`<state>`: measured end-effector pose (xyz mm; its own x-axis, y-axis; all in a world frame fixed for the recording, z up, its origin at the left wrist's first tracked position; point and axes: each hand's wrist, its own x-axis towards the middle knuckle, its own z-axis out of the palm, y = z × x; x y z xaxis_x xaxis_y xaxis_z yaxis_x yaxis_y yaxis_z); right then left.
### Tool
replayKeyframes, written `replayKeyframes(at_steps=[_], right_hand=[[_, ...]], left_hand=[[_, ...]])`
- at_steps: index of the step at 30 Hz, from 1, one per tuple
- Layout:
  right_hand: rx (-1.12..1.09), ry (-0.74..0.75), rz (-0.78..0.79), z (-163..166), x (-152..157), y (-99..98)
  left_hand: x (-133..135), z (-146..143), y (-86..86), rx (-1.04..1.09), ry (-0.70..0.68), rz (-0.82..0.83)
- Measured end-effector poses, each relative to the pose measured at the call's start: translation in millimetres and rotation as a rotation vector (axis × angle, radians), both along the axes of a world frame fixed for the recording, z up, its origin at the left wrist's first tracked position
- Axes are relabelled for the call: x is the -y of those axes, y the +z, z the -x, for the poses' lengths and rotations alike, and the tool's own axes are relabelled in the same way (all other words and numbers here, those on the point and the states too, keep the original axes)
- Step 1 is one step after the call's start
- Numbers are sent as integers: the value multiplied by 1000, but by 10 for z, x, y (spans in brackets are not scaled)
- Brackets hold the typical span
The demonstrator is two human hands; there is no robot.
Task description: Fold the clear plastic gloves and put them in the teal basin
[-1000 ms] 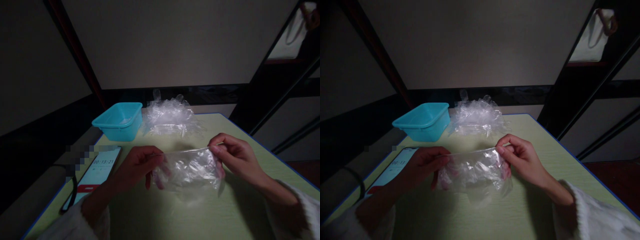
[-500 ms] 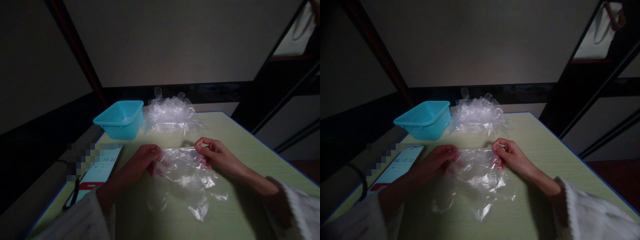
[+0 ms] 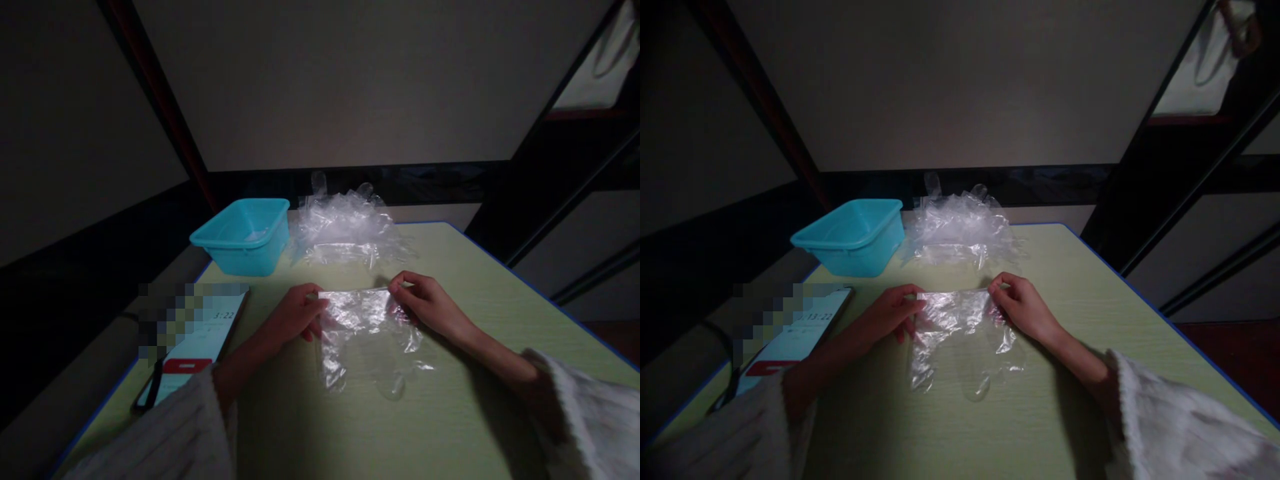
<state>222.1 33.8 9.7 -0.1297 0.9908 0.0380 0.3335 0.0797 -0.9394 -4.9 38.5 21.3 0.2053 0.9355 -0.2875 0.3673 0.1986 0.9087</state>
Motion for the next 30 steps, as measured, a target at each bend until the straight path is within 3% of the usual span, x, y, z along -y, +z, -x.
replayKeyframes(at_steps=[7,12,20,23,26,30], right_hand=[[3,-23,21,-20,0,28],[39,-15,26,-40,-11,48],[313,19,-125,-141,-52,16],[483,-5,-282,-169,-49,34],[513,58,-413,-177,-28,73],[532,173,-406,-186,-1,111]], left_hand=[[45,12,19,-3,-74,63],[66,6,38,-53,-55,-4],[56,-25,16,-32,5,-69],[35,-19,-19,-43,39,-186],[51,-11,-51,-108,76,-385],[130,-16,-91,-309,-44,-594]])
